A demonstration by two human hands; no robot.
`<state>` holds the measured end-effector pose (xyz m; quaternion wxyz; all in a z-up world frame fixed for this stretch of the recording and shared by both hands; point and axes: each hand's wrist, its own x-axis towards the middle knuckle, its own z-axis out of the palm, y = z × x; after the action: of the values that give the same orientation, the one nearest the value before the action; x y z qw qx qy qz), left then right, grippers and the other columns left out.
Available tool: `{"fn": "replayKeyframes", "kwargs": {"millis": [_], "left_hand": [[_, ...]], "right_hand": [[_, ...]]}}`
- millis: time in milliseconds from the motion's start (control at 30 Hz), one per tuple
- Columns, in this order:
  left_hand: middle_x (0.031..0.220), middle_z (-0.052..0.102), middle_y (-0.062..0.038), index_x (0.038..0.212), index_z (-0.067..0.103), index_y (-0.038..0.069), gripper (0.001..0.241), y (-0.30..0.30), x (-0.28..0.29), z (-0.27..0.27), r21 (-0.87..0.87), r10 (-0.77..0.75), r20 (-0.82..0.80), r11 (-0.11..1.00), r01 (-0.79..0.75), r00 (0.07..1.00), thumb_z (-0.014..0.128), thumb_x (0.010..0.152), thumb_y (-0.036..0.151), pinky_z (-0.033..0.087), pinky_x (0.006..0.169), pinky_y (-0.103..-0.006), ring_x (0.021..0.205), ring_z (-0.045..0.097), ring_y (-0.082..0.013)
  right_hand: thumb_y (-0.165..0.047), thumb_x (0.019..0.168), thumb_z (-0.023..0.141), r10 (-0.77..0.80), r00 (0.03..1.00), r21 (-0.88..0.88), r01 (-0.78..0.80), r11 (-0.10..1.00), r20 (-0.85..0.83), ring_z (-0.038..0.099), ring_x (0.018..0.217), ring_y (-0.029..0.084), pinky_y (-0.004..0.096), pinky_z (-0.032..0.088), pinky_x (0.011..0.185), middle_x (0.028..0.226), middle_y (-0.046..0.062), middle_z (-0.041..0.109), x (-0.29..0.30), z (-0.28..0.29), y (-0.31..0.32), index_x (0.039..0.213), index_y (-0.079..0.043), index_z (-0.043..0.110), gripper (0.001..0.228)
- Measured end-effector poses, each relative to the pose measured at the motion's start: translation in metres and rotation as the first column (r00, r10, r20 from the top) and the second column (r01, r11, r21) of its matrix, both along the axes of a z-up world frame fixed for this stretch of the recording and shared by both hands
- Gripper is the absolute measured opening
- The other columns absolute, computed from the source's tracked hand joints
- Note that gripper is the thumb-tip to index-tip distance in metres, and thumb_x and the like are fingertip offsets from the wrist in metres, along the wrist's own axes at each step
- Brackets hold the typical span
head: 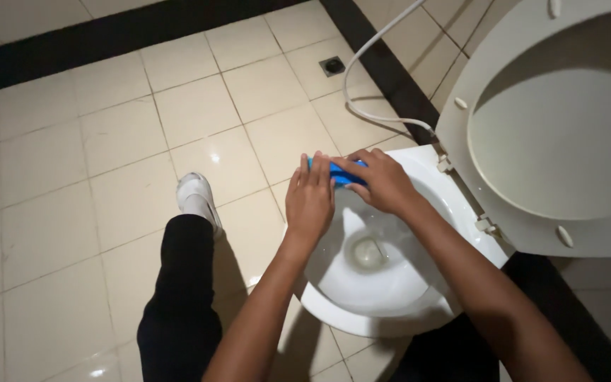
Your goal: The person scrubs the inside of a toilet bowl with a blue brush, then wipes the underside of the toilet seat and the top of the cistern. The person is sitting on the floor while performing the task.
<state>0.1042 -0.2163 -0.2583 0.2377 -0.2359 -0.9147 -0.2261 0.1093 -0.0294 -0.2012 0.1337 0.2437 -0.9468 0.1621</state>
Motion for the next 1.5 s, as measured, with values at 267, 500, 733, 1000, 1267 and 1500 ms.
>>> {"fn": "replayKeyframes", "kwargs": {"millis": [267, 500, 733, 1000, 1267, 1500], "left_hand": [[0.149, 0.055, -0.021, 0.143, 0.054, -0.002, 0.049, 0.03, -0.018, -0.003, 0.04, -0.096, 0.037, 0.995, 0.094, 0.995, 0.057, 0.1, 0.021, 0.038, 0.116, -0.0478, 0.142, 0.046, -0.0429], [0.147, 0.056, -0.018, 0.142, 0.056, -0.001, 0.048, 0.085, -0.043, -0.004, 0.037, -0.16, 0.058, 0.987, 0.158, 0.985, 0.056, 0.101, 0.025, 0.035, 0.118, -0.0464, 0.144, 0.045, -0.0415], [0.148, 0.057, -0.017, 0.143, 0.055, 0.0, 0.048, 0.048, -0.029, -0.001, 0.053, -0.162, 0.072, 0.986, 0.159, 0.984, 0.059, 0.1, 0.023, 0.039, 0.116, -0.0472, 0.142, 0.047, -0.0424], [0.148, 0.057, -0.02, 0.143, 0.054, -0.001, 0.047, 0.002, 0.0, 0.004, 0.007, -0.074, -0.008, 0.997, 0.074, 0.997, 0.059, 0.101, 0.02, 0.04, 0.114, -0.0498, 0.141, 0.048, -0.0436], [0.148, 0.057, -0.017, 0.143, 0.055, 0.001, 0.049, 0.069, -0.032, -0.009, 0.091, -0.143, 0.054, 0.986, 0.137, 0.988, 0.059, 0.099, 0.021, 0.037, 0.118, -0.0485, 0.142, 0.046, -0.0441], [0.148, 0.057, -0.015, 0.143, 0.053, 0.002, 0.047, 0.076, -0.028, -0.01, 0.081, -0.132, 0.043, 0.988, 0.129, 0.99, 0.057, 0.1, 0.022, 0.037, 0.117, -0.0485, 0.144, 0.045, -0.0423]], "right_hand": [[-0.024, 0.08, 0.08, -0.156, 0.985, 0.094, 0.149, 0.984, 0.076, 0.062, 0.101, 0.034, 0.045, 0.053, 0.085, 0.117, 0.008, 0.066, 0.003, 0.007, 0.023, 0.144, -0.032, 0.058, 0.068], [-0.028, 0.079, 0.082, -0.312, 0.947, 0.132, 0.301, 0.944, 0.072, 0.062, 0.105, 0.032, 0.045, 0.053, 0.083, 0.118, 0.005, 0.066, 0.002, 0.011, 0.062, 0.143, -0.031, 0.058, 0.068], [-0.025, 0.078, 0.082, -0.234, 0.971, 0.06, 0.231, 0.971, 0.053, 0.062, 0.102, 0.032, 0.044, 0.053, 0.086, 0.116, 0.004, 0.067, 0.002, 0.005, 0.041, 0.143, -0.031, 0.06, 0.068], [-0.024, 0.081, 0.08, -0.122, 0.983, 0.044, 0.117, 0.992, 0.134, 0.061, 0.096, 0.032, 0.043, 0.053, 0.085, 0.116, 0.004, 0.067, 0.01, 0.013, 0.002, 0.144, -0.037, 0.058, 0.068], [-0.027, 0.08, 0.081, -0.278, 0.952, 0.158, 0.257, 0.953, 0.126, 0.061, 0.104, 0.034, 0.047, 0.052, 0.086, 0.121, 0.006, 0.066, 0.002, 0.011, 0.055, 0.143, -0.035, 0.058, 0.067], [-0.027, 0.079, 0.081, -0.247, 0.955, 0.141, 0.225, 0.964, 0.164, 0.061, 0.105, 0.035, 0.046, 0.051, 0.09, 0.122, 0.005, 0.067, 0.0, 0.015, 0.065, 0.143, -0.033, 0.06, 0.067]]}}
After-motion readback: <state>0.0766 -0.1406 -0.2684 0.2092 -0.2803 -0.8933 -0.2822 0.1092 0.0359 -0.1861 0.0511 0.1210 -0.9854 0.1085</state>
